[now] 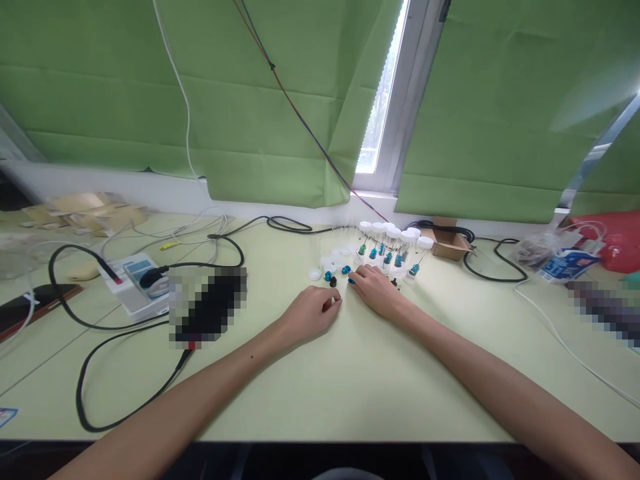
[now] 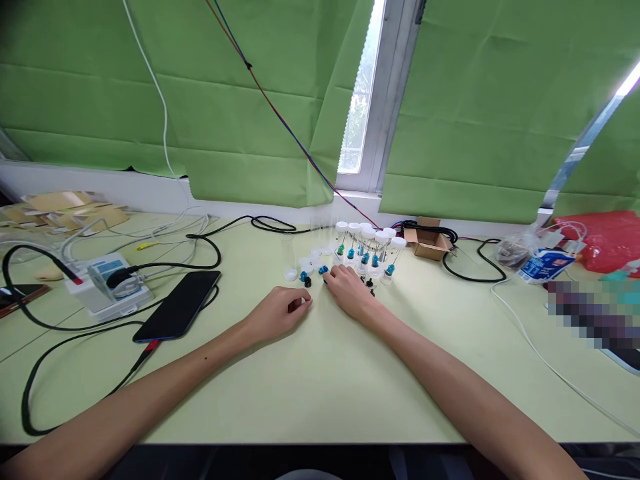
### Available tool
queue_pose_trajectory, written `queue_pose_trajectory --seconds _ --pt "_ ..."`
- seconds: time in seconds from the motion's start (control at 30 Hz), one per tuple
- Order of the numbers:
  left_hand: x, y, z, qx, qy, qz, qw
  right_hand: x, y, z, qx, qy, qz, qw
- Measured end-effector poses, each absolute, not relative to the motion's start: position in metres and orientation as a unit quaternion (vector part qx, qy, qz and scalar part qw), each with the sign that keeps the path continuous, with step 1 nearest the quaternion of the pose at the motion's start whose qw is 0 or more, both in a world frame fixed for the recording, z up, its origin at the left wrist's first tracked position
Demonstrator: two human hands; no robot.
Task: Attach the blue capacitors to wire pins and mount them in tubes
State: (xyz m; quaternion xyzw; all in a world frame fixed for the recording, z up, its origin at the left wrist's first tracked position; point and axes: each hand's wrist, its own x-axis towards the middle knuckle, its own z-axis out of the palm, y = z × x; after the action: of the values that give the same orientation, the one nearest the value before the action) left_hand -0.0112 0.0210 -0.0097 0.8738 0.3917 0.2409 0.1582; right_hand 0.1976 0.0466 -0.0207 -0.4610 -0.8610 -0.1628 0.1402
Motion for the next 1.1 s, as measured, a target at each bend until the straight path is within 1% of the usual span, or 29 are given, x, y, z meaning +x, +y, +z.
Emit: queue_pose_trajectory --seconds 0.23,0.37,0.47,0.63,0.73,0.9,1.1 --pt "-0.011 0.022 -0.009 0.873 0.397 0.236 0.159 0.197 0.045 -0.019 -0.457 -0.865 -0.168 0.123" --pt "-0.011 0.023 -0.011 0.868 0.402 0.240 0.162 0.195 0.039 -0.014 -0.449 -0.872 -0.134 0.143" --pt "-0.012 0.023 -0.012 0.853 0.415 0.261 0.177 0.191 0.028 -0.010 -0.449 -0.871 -0.075 0.186" --pt "-0.011 0.023 -0.012 0.838 0.419 0.290 0.194 0.182 0.008 -0.010 -0.453 -0.837 0.092 0.293" --pt "-0.009 0.022 -0.011 0.849 0.406 0.285 0.183 0.177 0.002 -0.011 -0.449 -0.825 0.143 0.312" --pt "-0.007 0.021 -0.007 0.865 0.389 0.270 0.167 0.171 0.000 -0.011 -0.447 -0.825 0.167 0.304" --pt "-0.008 0.020 -0.005 0.868 0.384 0.260 0.180 0.168 -0.002 -0.012 -0.429 -0.831 0.165 0.315"
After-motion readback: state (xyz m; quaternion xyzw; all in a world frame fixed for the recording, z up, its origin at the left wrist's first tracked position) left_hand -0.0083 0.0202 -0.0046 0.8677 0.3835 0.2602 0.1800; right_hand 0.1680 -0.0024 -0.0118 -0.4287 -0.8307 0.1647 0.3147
